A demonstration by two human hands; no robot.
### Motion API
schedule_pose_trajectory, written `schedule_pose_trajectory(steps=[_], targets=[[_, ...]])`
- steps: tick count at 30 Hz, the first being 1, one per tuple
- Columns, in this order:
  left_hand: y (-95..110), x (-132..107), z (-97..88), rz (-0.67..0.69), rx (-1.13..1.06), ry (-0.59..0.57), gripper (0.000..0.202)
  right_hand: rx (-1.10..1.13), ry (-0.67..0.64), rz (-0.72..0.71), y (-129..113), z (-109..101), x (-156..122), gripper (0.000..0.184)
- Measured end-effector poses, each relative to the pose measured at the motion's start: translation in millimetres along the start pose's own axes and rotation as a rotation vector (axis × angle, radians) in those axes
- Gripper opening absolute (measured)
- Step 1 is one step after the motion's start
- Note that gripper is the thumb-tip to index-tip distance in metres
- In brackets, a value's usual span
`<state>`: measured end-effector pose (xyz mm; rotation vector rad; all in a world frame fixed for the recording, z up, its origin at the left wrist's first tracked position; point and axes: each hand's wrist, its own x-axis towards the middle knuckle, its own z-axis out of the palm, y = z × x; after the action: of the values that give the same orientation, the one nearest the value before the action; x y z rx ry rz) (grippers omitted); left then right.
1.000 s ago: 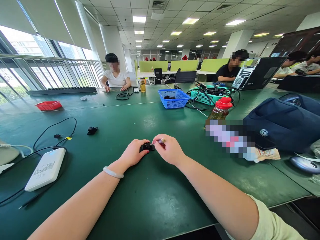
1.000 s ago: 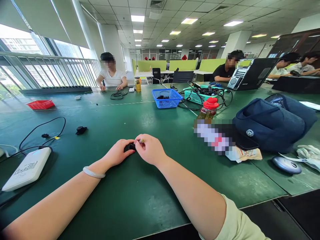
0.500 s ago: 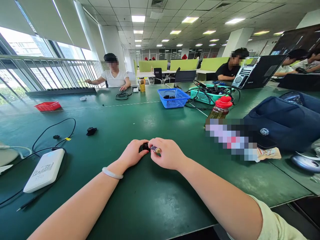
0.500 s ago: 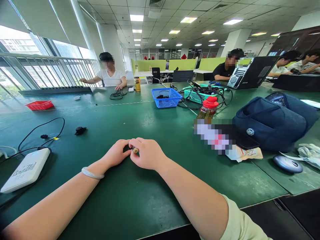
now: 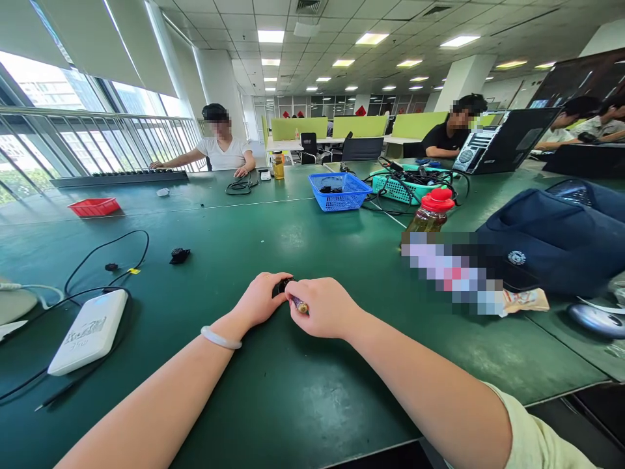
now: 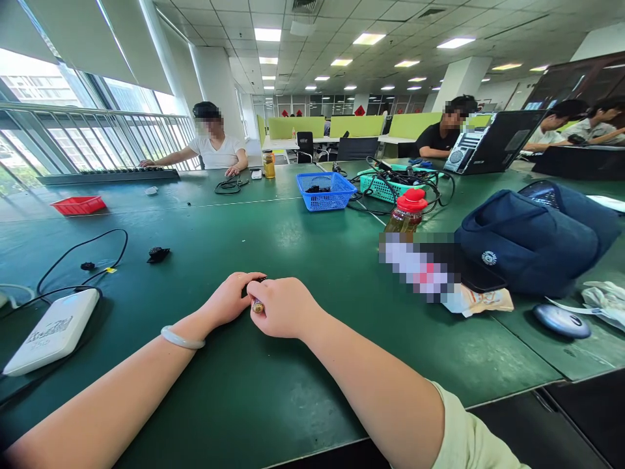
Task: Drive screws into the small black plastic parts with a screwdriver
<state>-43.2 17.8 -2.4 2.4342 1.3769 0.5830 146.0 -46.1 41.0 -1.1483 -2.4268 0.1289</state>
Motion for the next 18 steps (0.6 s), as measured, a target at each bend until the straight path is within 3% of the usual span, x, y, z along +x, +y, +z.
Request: schedule_pose_trajectory(steps=[5, 13, 18], targets=[[0.6, 0.0, 0.1, -0.007, -0.002, 0.001, 0.042, -0.036, -0.023, 0.019, -0.7, 1.2, -0.2, 0.013], [-0.7, 0.4, 0.5, 0.004, -0.013, -0.003, 0.041, 0.065, 0.064, 0.069, 6.5, -0.9, -1.3, 0.011], [-0.2, 0.0, 0.3, 0.007, -0.006, 0.001, 0.044, 0.115, 0.086, 0.078, 1.8, -3.4, -1.4, 0.032]])
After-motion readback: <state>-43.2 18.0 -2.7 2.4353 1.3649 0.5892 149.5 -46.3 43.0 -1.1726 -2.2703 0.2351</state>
